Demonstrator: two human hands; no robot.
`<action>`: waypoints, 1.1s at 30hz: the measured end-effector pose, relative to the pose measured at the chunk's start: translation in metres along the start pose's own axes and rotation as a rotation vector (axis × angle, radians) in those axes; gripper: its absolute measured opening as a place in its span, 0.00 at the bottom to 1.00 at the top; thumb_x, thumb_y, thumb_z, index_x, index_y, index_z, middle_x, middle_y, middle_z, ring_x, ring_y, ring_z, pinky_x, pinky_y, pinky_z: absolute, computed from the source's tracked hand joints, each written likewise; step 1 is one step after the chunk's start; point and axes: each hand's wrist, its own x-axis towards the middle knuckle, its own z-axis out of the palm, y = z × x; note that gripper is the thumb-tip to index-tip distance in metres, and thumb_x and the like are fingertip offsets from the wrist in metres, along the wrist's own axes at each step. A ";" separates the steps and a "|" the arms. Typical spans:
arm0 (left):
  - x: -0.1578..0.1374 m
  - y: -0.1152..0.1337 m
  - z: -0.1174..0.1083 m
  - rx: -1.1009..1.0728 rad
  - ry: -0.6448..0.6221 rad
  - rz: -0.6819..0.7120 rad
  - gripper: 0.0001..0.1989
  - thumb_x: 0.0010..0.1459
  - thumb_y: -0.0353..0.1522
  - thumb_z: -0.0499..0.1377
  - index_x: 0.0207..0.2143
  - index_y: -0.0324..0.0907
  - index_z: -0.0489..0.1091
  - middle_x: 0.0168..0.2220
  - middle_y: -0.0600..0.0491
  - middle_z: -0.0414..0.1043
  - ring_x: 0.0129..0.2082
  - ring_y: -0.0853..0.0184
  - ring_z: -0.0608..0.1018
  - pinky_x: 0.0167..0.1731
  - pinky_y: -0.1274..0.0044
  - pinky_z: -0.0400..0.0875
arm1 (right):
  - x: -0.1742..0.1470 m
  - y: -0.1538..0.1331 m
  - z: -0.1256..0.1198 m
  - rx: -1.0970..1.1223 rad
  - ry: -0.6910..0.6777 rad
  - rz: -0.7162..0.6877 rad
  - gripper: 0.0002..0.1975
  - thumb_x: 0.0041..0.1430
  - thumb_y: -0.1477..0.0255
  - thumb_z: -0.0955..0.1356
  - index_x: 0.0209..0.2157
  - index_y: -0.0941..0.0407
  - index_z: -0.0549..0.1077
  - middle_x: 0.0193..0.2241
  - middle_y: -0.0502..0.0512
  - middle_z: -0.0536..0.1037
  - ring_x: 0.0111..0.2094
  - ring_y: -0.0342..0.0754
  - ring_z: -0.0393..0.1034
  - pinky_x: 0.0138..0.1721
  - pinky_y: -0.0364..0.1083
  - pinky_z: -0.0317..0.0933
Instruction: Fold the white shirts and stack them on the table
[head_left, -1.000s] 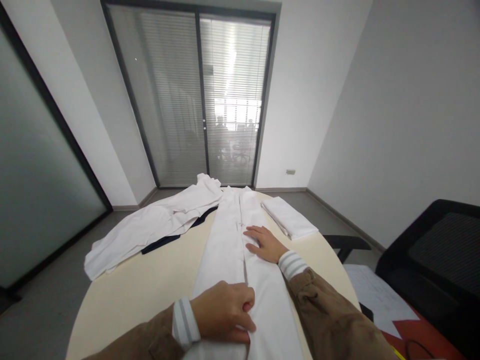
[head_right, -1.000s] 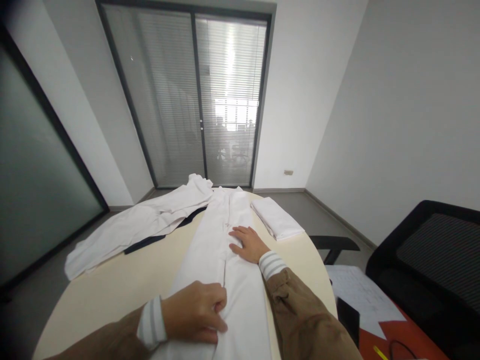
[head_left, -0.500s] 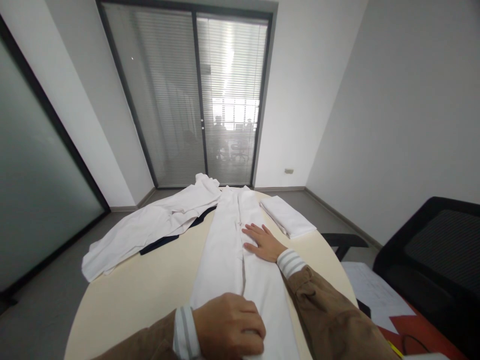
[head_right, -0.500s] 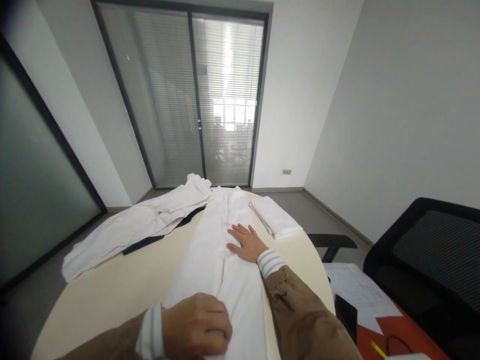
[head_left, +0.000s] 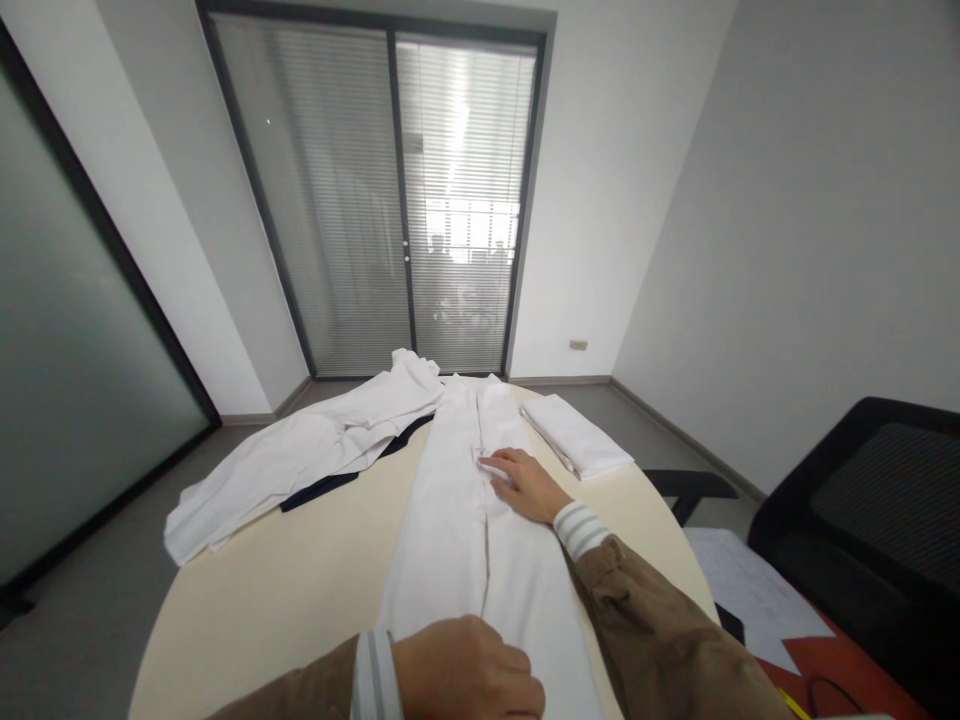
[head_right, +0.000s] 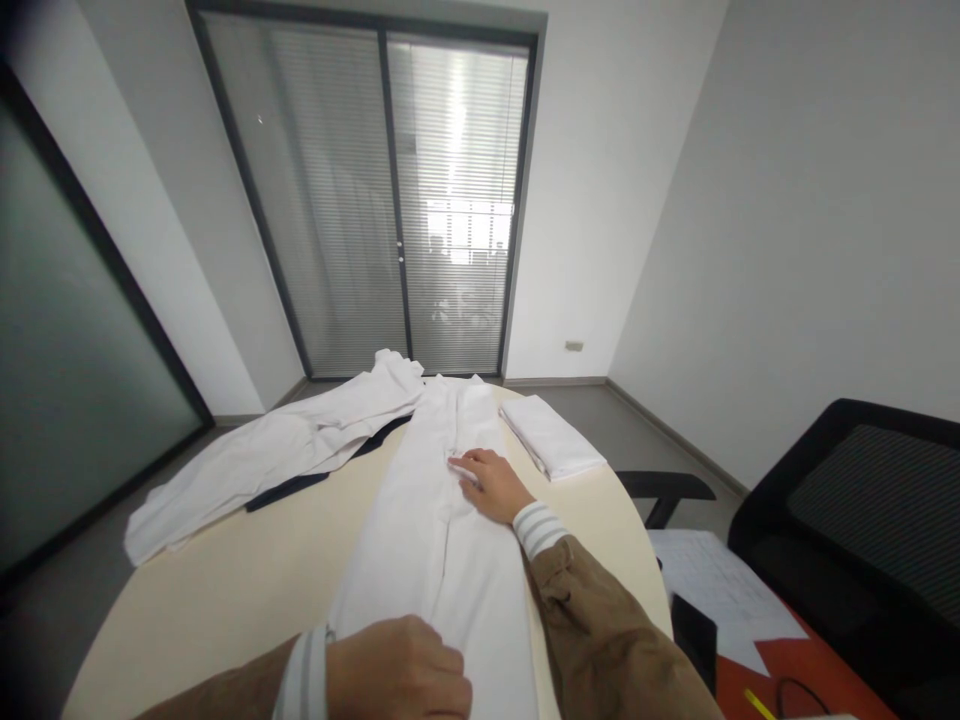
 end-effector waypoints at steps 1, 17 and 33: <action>0.001 0.001 0.002 -0.004 -0.019 -0.022 0.13 0.64 0.34 0.60 0.27 0.42 0.65 0.27 0.60 0.70 0.25 0.73 0.68 0.20 0.76 0.60 | 0.002 -0.002 0.000 -0.019 0.004 -0.008 0.20 0.67 0.66 0.63 0.58 0.51 0.71 0.51 0.60 0.74 0.51 0.53 0.67 0.52 0.51 0.59; -0.006 0.000 0.022 -0.102 -0.136 -0.012 0.12 0.60 0.33 0.65 0.27 0.42 0.64 0.23 0.60 0.68 0.21 0.73 0.67 0.21 0.78 0.64 | 0.017 -0.004 0.012 -0.043 -0.040 0.073 0.27 0.66 0.68 0.60 0.66 0.55 0.59 0.61 0.60 0.66 0.54 0.56 0.62 0.55 0.52 0.56; -0.013 -0.003 0.035 -0.161 -0.207 -0.027 0.10 0.60 0.32 0.64 0.29 0.42 0.65 0.24 0.60 0.69 0.21 0.73 0.69 0.18 0.77 0.61 | 0.020 -0.016 0.005 0.022 -0.218 0.277 0.37 0.67 0.52 0.54 0.70 0.58 0.46 0.69 0.63 0.51 0.69 0.63 0.43 0.64 0.63 0.43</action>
